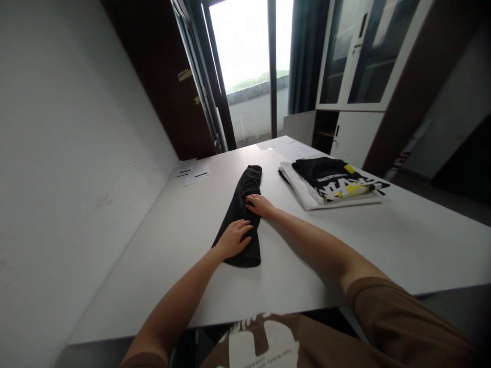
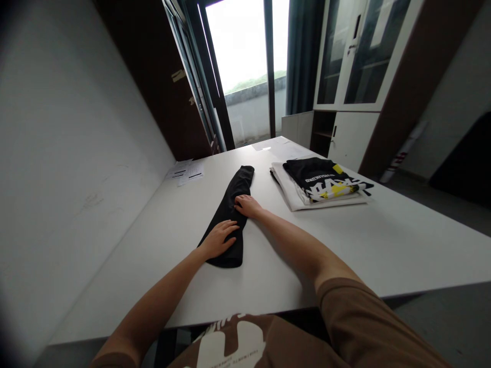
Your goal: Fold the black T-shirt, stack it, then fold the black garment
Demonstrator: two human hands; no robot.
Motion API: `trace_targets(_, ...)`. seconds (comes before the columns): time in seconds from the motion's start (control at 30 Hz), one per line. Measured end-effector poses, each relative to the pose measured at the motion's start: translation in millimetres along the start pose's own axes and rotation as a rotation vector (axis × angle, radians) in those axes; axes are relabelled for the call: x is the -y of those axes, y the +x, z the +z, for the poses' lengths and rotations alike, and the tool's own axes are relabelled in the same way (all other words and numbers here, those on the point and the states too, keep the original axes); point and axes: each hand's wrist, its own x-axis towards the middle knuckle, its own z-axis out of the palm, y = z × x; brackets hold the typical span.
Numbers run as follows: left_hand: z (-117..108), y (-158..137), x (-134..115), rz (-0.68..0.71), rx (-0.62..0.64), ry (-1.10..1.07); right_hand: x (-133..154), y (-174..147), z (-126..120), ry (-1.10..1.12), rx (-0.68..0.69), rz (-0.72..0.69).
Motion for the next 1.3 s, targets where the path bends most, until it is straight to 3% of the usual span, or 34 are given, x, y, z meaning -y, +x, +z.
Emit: trace_targets(1.3, 4.4, 0.7, 2.4, 0.017, -0.019, 0.016, -3.5, -0.4, 2.6, -0.022, -0.011, -0.02)
